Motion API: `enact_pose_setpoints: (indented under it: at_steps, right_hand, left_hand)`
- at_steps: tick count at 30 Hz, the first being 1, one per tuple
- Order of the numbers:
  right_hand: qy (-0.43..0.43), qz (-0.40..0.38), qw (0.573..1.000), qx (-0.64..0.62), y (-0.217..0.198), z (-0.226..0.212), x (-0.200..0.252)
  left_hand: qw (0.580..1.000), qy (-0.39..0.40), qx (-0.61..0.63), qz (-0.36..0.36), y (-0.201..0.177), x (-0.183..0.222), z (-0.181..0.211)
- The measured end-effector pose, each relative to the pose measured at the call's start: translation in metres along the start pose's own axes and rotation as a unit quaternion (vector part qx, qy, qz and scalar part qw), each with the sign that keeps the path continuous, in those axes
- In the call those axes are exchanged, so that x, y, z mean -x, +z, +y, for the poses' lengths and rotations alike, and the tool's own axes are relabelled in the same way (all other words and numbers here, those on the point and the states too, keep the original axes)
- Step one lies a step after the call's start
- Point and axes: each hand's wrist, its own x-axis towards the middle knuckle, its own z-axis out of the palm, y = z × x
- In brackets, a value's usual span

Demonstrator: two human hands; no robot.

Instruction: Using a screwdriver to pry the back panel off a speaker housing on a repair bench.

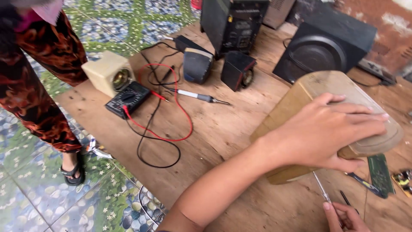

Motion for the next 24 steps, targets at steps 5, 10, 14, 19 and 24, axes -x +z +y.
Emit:
enact_pose_setpoints:
  at_steps: [5,10,14,19,24]
  right_hand:
    - [-0.035,0.004,0.997,-0.063,0.001,0.004,0.004]
    - [-0.030,-0.029,0.990,-0.137,0.002,0.003,0.002]
    - [-0.025,-0.010,0.997,-0.075,0.001,0.009,0.002]
    - [-0.037,-0.009,0.998,-0.056,-0.002,0.000,0.004]
    - [-0.052,-0.010,0.998,-0.039,-0.004,0.000,0.009]
  left_hand:
    - [0.997,-0.005,-0.035,0.071,-0.014,0.012,0.013]
    - [0.993,-0.052,0.002,0.101,-0.091,0.073,0.048]
    - [0.990,-0.054,0.081,0.105,-0.147,0.142,0.058]
    - [0.884,-0.306,-0.155,0.316,-0.179,0.249,0.050]
    - [0.815,-0.423,-0.261,0.299,-0.193,0.313,0.035]
